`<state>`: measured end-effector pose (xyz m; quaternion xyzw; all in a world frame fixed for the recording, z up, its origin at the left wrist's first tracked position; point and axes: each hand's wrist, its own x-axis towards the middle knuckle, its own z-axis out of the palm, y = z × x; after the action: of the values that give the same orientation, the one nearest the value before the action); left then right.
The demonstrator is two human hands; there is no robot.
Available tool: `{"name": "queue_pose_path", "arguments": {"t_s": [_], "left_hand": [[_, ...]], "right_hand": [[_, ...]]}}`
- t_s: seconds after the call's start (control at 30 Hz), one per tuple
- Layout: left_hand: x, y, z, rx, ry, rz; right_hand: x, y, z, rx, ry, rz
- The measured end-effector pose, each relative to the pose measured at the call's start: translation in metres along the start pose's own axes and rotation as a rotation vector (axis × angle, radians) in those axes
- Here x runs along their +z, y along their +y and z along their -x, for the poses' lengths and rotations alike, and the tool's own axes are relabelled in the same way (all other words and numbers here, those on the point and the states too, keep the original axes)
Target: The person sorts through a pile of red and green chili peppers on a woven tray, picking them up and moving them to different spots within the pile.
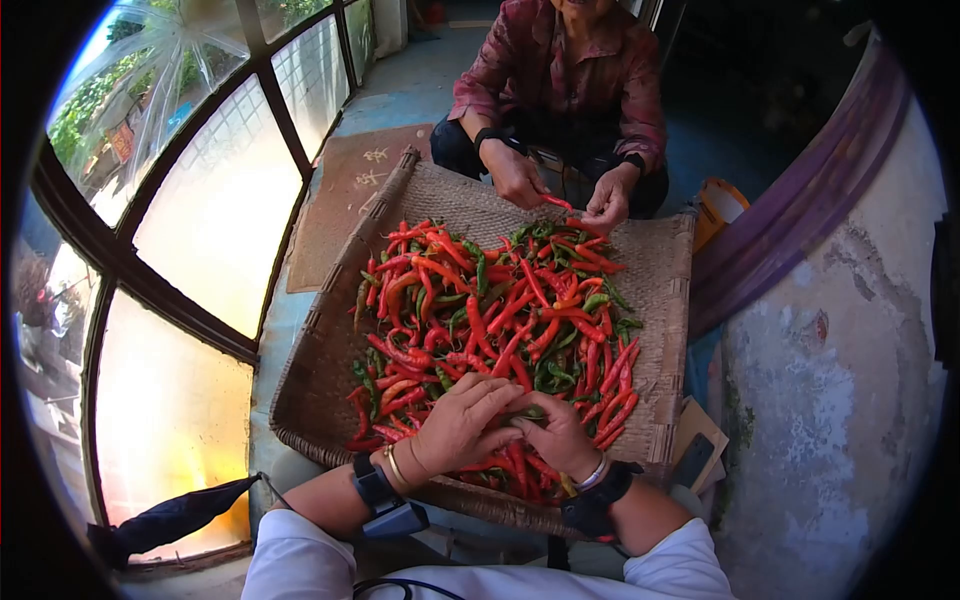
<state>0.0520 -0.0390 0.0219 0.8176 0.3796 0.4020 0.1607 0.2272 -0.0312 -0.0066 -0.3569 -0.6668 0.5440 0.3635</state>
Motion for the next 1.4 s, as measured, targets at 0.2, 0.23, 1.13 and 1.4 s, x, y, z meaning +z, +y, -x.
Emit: {"name": "queue_pose_path", "arguments": {"t_s": [0.2,0.23,1.13,1.4], "left_hand": [[-0.005,-0.004,0.004,-0.39,-0.253,0.23],[-0.007,-0.002,0.003,-0.517,-0.292,0.304],[0.0,-0.042,0.015,-0.961,0.11,1.138],[0.029,-0.027,0.024,-0.702,-0.158,0.846]], "right_hand": [[-0.005,-0.001,-0.001,0.273,0.165,-0.58],[-0.007,0.0,-0.002,0.277,0.165,-0.58],[-0.054,0.024,-0.016,0.412,0.268,-0.69],[-0.01,0.007,-0.006,0.503,-0.046,-0.572]]}}
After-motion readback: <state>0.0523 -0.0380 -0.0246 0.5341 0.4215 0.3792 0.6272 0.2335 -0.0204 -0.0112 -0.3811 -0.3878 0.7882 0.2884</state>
